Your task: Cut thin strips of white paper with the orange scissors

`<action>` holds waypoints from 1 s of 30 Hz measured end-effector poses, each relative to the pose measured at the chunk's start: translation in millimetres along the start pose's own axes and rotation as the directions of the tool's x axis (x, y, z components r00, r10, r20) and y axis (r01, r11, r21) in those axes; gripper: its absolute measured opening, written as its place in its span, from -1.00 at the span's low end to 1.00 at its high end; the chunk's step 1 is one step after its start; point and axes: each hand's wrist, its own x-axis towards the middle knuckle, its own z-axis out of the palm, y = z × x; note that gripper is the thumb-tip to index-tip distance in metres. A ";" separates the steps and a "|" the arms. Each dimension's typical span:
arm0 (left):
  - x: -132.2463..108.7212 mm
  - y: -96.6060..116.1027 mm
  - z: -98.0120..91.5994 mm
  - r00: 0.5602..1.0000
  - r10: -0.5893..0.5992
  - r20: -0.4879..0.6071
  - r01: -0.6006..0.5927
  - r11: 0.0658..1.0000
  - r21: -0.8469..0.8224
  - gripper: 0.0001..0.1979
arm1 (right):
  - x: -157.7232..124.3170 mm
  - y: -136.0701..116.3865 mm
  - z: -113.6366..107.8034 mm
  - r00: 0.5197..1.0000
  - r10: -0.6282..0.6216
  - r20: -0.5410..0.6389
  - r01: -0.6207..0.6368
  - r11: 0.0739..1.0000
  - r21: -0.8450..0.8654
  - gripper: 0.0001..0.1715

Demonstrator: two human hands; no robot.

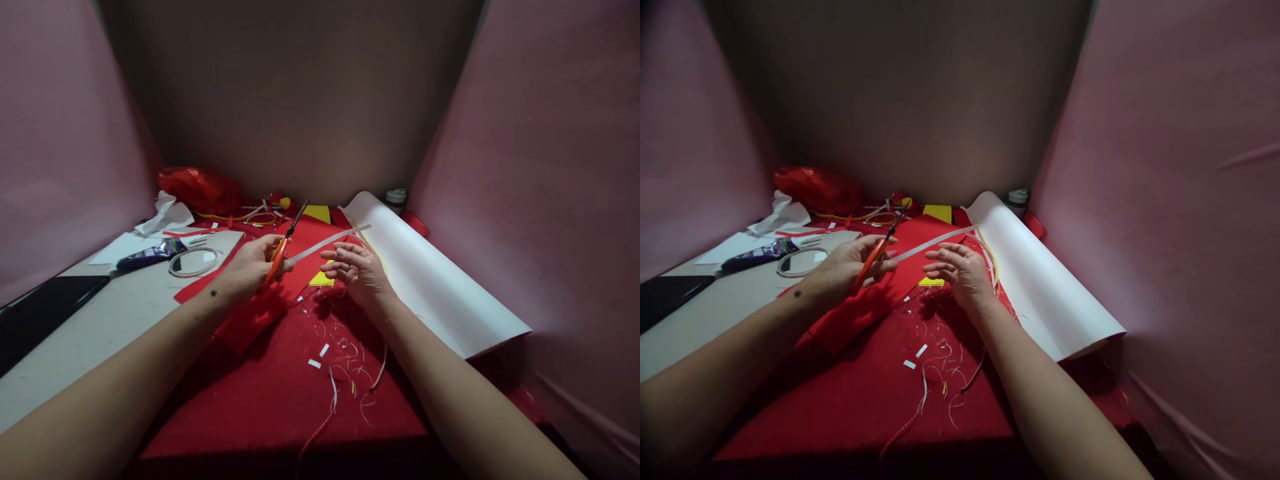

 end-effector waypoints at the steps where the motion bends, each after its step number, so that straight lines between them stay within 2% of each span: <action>1: -0.5 0.1 1.0 1.000 -0.002 0.005 0.002 1.000 0.012 -0.42 | -1.7 0.7 1.8 1.000 0.018 0.023 -0.017 1.000 -0.011 -0.74; 10: -4.7 3.7 3.3 0.998 -0.001 0.056 -0.003 0.998 0.058 -0.43 | -6.7 8.1 8.7 0.984 0.162 0.070 -0.160 0.986 -0.040 -0.81; 15: -9.6 5.7 7.9 0.989 0.051 0.141 -0.054 0.998 0.019 -0.48 | -7.1 7.2 9.7 0.948 0.280 0.154 -0.290 0.956 0.046 -0.84; 17: -12.2 5.7 10.4 0.982 0.066 0.174 -0.070 0.998 0.012 -0.49 | -5.3 6.4 8.7 0.937 0.317 0.149 -0.333 0.938 0.096 -0.84; 19: -14.3 5.4 12.3 0.978 0.068 0.195 -0.074 0.997 0.023 -0.50 | -2.2 5.8 6.9 0.945 0.314 0.091 -0.324 0.935 0.143 -0.86; 23: -14.1 3.7 13.4 0.980 0.060 0.188 -0.067 0.997 0.029 -0.48 | 3.3 5.7 3.6 0.975 0.221 -0.013 -0.216 0.963 0.163 -0.81; 27: -7.1 -1.1 11.1 0.987 0.076 0.142 -0.085 0.994 0.062 -0.53 | 3.0 5.7 3.9 0.986 0.166 0.004 -0.165 0.974 0.154 -0.79; 30: -0.1 -7.9 7.2 0.988 0.086 0.131 -0.101 0.989 0.108 -0.57 | 0.4 4.5 6.1 0.985 0.174 0.008 -0.173 0.972 0.161 -0.76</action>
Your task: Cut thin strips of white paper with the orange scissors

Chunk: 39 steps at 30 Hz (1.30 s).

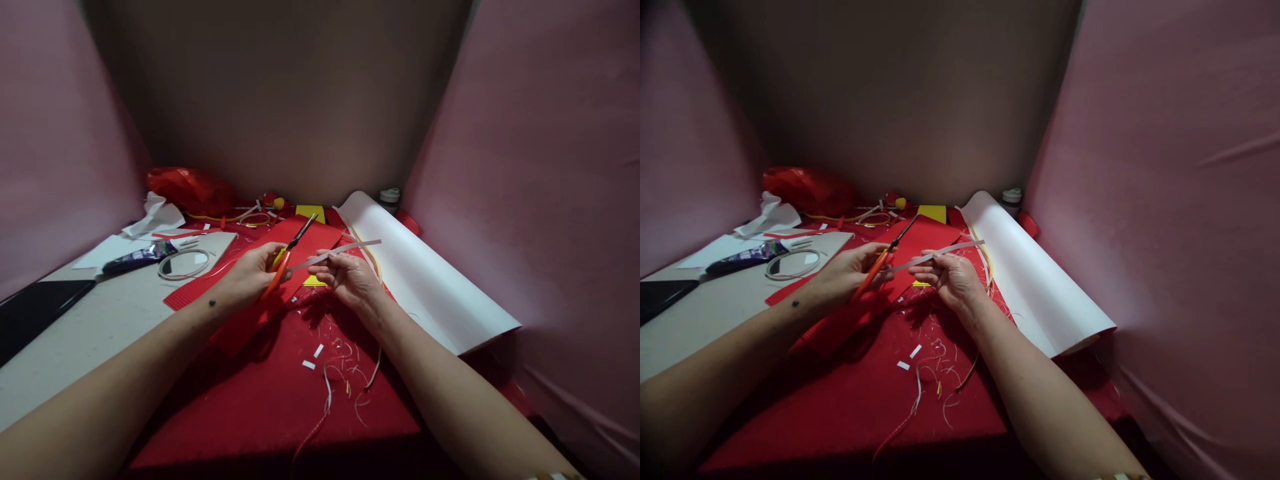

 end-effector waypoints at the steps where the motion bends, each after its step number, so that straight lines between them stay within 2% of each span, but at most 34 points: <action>1: 1.5 -2.9 -1.5 1.000 0.000 -0.002 0.000 1.000 0.015 -0.57 | -0.8 -0.2 0.9 1.000 0.009 0.002 -0.009 1.000 0.003 -0.75; 9: 6.0 -16.4 -8.2 1.000 0.023 0.013 -0.024 0.990 0.139 -0.64 | -1.6 0.5 3.4 0.999 0.021 0.032 -0.023 0.997 0.074 -0.73; 15: 7.0 -14.1 -8.8 0.999 0.043 -0.007 -0.041 0.986 0.159 -0.67 | -1.0 -0.4 2.0 0.998 0.016 0.058 -0.020 0.998 0.056 -0.73; 22: 2.8 -10.5 -7.2 1.000 0.012 0.008 -0.013 0.983 0.183 -0.70 | 1.5 1.2 -0.7 0.998 0.004 0.059 -0.006 1.000 0.027 -0.74; 26: 1.9 -6.4 -6.6 1.000 0.010 -0.006 -0.009 0.981 0.193 -0.71 | 6.1 -2.6 -5.5 0.997 -0.074 -0.027 0.075 0.996 0.041 -0.80; 31: 5.4 -12.0 -12.7 1.000 -0.007 0.003 0.007 0.982 0.189 -0.61 | 12.0 -13.2 -13.4 0.975 -0.168 -0.145 0.178 0.983 0.053 -0.89; 39: 6.3 -13.0 -14.5 1.000 -0.029 -0.011 0.031 0.978 0.204 -0.62 | 13.4 -16.5 -12.9 0.956 -0.197 -0.217 0.229 0.965 0.129 -0.87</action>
